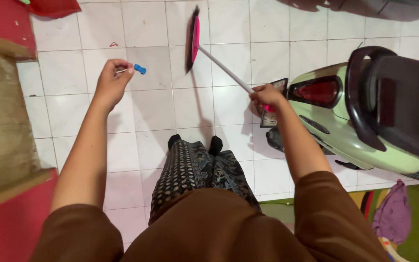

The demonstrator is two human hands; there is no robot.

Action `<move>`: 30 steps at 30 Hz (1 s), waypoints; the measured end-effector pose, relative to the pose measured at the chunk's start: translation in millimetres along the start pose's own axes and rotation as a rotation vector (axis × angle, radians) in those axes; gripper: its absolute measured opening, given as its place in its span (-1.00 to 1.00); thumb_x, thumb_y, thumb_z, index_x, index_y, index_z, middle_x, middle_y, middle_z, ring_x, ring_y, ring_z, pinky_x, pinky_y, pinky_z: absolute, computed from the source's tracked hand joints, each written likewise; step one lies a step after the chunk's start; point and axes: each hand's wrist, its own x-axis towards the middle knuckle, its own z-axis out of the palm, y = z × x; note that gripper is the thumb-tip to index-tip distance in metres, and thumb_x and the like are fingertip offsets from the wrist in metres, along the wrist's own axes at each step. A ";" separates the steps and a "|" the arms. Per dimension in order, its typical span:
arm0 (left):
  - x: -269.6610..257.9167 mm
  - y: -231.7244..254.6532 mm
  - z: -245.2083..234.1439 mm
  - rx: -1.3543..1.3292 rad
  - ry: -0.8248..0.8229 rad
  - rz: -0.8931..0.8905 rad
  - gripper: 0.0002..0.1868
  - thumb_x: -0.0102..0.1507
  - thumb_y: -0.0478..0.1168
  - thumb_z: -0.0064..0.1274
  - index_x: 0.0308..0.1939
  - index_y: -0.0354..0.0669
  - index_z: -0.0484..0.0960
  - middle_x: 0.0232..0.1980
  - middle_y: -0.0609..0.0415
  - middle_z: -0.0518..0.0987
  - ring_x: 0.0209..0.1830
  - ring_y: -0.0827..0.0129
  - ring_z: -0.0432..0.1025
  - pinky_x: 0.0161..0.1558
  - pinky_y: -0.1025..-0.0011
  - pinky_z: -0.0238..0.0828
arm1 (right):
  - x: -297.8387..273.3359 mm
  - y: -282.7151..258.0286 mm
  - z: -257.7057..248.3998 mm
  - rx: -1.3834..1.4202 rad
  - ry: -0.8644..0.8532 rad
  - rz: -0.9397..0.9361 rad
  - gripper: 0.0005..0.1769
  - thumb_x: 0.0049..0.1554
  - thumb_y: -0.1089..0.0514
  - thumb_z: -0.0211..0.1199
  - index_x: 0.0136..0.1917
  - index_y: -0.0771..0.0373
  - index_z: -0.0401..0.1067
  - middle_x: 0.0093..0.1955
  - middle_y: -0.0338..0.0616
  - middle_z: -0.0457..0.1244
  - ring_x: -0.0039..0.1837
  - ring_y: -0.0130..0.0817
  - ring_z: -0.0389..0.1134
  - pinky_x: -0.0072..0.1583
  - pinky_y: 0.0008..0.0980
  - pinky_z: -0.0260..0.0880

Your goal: The person sweeps a tiled floor with a broom, gathering debris into a pile. They then use a dustpan to collect the swept debris from the floor.

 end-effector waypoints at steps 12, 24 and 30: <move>8.7 62.4 51.5 0.012 0.001 0.047 -0.69 0.40 -0.16 0.09 0.13 -0.22 0.43 0.17 0.08 0.53 0.14 0.42 0.48 0.14 0.45 0.42 | 43.8 60.1 -104.4 -1.115 0.106 -0.197 -0.67 -0.06 0.06 0.39 -0.04 0.25 0.64 -0.12 0.16 0.42 -0.07 0.05 0.46 0.00 -0.15 0.49; 3.4 63.6 62.6 0.058 0.030 0.032 -0.69 0.40 -0.16 0.09 0.13 -0.23 0.42 0.16 0.11 0.55 0.18 0.41 0.48 0.17 0.46 0.40 | 38.6 33.1 -9.5 -0.375 -0.138 -0.084 -0.69 0.10 0.20 0.31 0.01 0.52 0.57 -0.28 0.11 0.38 -0.38 -0.30 0.33 -0.28 -0.30 0.33; 9.7 79.0 69.9 0.049 0.026 0.040 -0.69 0.41 -0.18 0.09 0.15 -0.22 0.41 0.16 0.11 0.54 0.13 0.45 0.44 0.12 0.47 0.40 | -11.5 -10.8 -51.6 -0.215 -0.067 -0.045 -0.51 0.07 0.22 0.32 0.26 0.41 0.46 -0.30 -0.06 0.38 -0.40 -0.41 0.33 -0.34 -0.40 0.35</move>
